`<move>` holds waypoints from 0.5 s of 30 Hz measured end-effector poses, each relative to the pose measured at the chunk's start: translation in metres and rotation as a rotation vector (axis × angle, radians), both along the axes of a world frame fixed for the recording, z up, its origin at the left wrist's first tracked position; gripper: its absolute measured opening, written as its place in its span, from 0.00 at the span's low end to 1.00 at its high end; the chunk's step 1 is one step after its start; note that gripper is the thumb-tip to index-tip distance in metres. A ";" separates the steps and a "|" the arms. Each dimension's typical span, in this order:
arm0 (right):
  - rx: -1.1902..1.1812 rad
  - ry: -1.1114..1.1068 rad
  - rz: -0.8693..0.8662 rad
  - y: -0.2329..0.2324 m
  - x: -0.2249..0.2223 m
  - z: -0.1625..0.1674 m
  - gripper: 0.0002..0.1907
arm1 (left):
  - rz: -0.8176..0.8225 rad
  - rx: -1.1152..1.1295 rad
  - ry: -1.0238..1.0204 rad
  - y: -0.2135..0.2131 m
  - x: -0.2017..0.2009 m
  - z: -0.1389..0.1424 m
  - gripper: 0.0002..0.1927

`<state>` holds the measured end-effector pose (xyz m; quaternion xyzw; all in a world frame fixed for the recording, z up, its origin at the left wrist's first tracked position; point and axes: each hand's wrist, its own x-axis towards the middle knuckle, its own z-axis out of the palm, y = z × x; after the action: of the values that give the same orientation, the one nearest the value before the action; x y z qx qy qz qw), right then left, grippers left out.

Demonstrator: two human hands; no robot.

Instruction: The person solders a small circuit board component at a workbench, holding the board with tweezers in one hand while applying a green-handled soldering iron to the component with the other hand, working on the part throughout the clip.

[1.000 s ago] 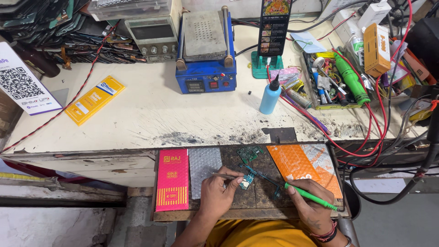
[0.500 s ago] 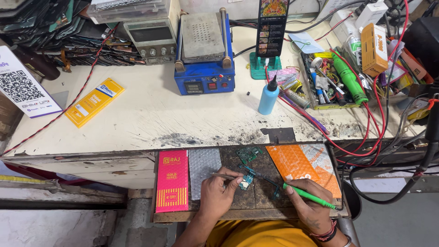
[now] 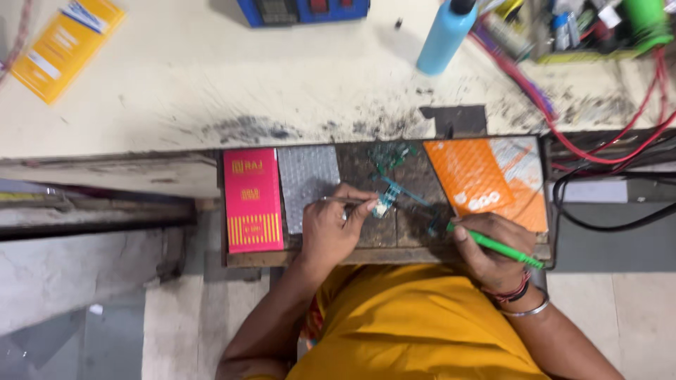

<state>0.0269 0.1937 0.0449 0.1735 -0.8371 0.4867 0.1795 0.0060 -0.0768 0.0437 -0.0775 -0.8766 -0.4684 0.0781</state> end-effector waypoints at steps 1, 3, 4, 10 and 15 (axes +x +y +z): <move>-0.003 0.005 0.011 0.000 -0.004 -0.004 0.03 | 0.001 -0.003 -0.012 -0.001 -0.003 -0.002 0.10; -0.020 0.005 0.020 -0.001 -0.011 -0.013 0.03 | -0.003 0.013 -0.021 -0.002 -0.010 -0.005 0.09; -0.032 0.002 0.018 -0.001 -0.014 -0.016 0.03 | -0.008 0.032 -0.017 -0.003 -0.012 -0.007 0.09; -0.034 0.029 0.028 -0.004 -0.028 -0.034 0.06 | -0.022 0.104 0.012 -0.005 -0.027 -0.023 0.08; 0.029 0.050 0.034 -0.004 -0.030 -0.038 0.07 | -0.050 0.069 0.019 -0.007 -0.034 -0.034 0.09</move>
<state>-0.0036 0.1898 0.0067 0.2024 -0.8363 0.4729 0.1895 -0.0284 -0.0833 0.0096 -0.1010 -0.8570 -0.4994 0.0771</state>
